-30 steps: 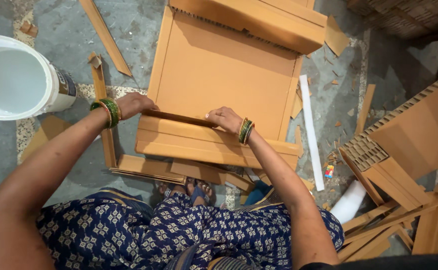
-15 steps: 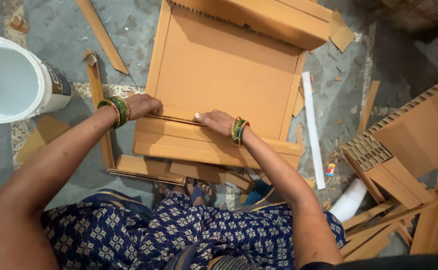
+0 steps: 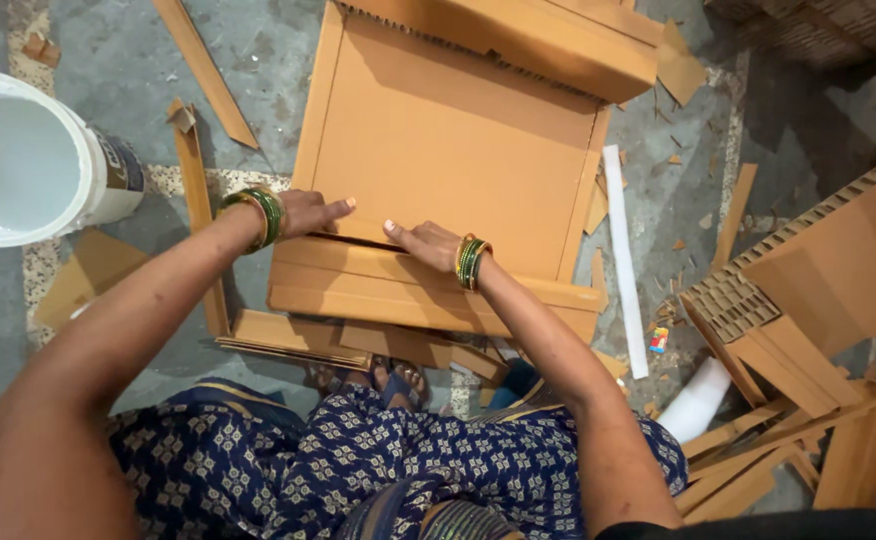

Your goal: The person sits on the floor and assembles a cardboard box by applying a liquid adhesive from a white bucket onto the box flaps using a white foam applicator. They then press the flaps down to secure the box structure.

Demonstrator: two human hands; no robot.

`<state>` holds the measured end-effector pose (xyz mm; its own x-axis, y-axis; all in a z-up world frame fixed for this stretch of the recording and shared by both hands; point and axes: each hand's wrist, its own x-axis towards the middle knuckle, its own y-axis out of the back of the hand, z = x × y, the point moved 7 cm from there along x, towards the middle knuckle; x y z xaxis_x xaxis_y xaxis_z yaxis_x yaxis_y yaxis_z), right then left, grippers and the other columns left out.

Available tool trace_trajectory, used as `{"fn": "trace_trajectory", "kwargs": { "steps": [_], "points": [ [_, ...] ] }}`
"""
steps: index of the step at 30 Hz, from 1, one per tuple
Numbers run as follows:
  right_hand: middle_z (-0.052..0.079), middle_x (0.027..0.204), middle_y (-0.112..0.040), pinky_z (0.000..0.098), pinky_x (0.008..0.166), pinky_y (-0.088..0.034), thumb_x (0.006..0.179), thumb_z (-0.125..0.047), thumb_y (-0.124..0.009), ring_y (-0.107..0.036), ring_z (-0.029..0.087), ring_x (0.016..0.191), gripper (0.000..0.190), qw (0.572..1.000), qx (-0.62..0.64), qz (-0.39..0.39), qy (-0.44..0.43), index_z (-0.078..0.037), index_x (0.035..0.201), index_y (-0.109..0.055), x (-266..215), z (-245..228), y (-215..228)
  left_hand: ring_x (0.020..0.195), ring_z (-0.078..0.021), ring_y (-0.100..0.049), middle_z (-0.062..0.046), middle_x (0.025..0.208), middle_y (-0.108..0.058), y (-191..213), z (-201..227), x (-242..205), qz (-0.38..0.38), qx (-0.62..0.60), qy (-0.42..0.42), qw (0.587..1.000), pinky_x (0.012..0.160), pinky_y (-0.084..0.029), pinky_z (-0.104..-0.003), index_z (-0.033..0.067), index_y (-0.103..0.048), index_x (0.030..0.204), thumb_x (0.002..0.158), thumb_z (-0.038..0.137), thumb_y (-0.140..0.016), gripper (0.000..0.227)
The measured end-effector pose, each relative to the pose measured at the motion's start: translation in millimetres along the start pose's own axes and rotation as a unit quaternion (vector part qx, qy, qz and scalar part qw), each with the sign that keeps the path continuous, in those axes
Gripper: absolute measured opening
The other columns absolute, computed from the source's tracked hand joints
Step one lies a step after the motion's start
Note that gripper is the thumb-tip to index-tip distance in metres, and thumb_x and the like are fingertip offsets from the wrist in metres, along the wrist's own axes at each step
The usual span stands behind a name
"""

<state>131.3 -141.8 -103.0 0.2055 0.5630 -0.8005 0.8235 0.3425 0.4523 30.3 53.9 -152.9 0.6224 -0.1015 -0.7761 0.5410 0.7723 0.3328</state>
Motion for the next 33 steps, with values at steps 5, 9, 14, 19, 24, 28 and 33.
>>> {"fn": "trace_trajectory", "kwargs": {
  "steps": [5,9,14,19,24,28,33],
  "points": [
    [0.026,0.122,-0.07,0.0445,0.108,-0.044,0.095,-0.074,-0.012,-0.064,0.038,0.12,0.097,0.984,0.158,0.066,0.053,-0.004,0.123,-0.072,1,8,-1,0.114,-0.0411,-0.069,-0.027,0.112,-0.074,6,-15,12,0.043,-0.088,-0.017,0.995,0.11,-0.046,-0.046,0.0086,-0.081,0.113,0.093,0.08,-0.006,0.105],
    [0.025,0.129,-0.068,0.0452,0.112,-0.04,0.095,-0.075,-0.01,-0.06,0.039,0.126,0.1,0.98,0.153,0.095,0.09,-0.002,0.122,-0.073,7,13,-7,0.119,-0.0383,-0.066,-0.025,0.12,-0.074,6,-31,12,0.089,-0.136,-0.016,0.987,0.111,-0.043,-0.045,0.0018,-0.078,0.113,0.091,0.082,-0.012,0.106],
    [0.025,0.128,-0.069,0.0445,0.113,-0.042,0.094,-0.076,-0.007,-0.062,0.038,0.126,0.103,0.982,0.157,0.092,0.053,-0.003,0.123,-0.074,10,16,-6,0.12,-0.0391,-0.063,-0.027,0.123,-0.071,4,-20,3,0.115,-0.111,-0.013,0.987,0.113,-0.041,-0.044,-0.0034,-0.073,0.12,0.093,0.082,-0.017,0.106],
    [0.026,0.125,-0.067,0.0495,0.107,-0.039,0.091,-0.077,-0.009,-0.057,0.042,0.12,0.1,0.989,0.063,0.11,0.071,-0.007,0.121,-0.074,5,4,0,0.116,-0.0407,-0.065,-0.02,0.119,-0.074,1,7,-3,0.072,0.06,-0.046,0.995,0.109,-0.044,-0.048,0.0078,-0.078,0.114,0.093,0.074,-0.012,0.096],
    [0.029,0.118,-0.072,0.049,0.104,-0.048,0.094,-0.079,-0.013,-0.068,0.041,0.11,0.1,0.998,0.049,0.02,0.025,-0.003,0.118,-0.073,8,-1,-9,0.112,-0.0401,-0.068,-0.022,0.113,-0.076,-6,10,1,0.025,0.024,-0.019,0.999,0.108,-0.047,-0.047,0.0075,-0.082,0.104,0.095,0.075,-0.014,0.096],
    [0.029,0.128,-0.065,0.0503,0.107,-0.043,0.092,-0.08,-0.012,-0.06,0.043,0.12,0.099,1.0,0.011,-0.007,0.017,-0.005,0.129,-0.065,5,-14,-2,0.114,-0.0395,-0.066,-0.022,0.113,-0.074,4,9,5,0.033,0.003,-0.017,0.999,0.109,-0.045,-0.048,0.0059,-0.081,0.104,0.094,0.078,-0.016,0.098],
    [0.026,0.136,-0.063,0.0515,0.112,-0.039,0.089,-0.079,-0.008,-0.057,0.044,0.128,0.099,0.998,-0.035,-0.043,-0.007,-0.011,0.141,-0.058,3,-22,-9,0.122,-0.0417,-0.061,-0.026,0.127,-0.069,-8,3,19,0.037,0.083,-0.036,0.995,0.113,-0.043,-0.048,0.0068,-0.079,0.115,0.096,0.075,-0.011,0.098]
  ]
}}
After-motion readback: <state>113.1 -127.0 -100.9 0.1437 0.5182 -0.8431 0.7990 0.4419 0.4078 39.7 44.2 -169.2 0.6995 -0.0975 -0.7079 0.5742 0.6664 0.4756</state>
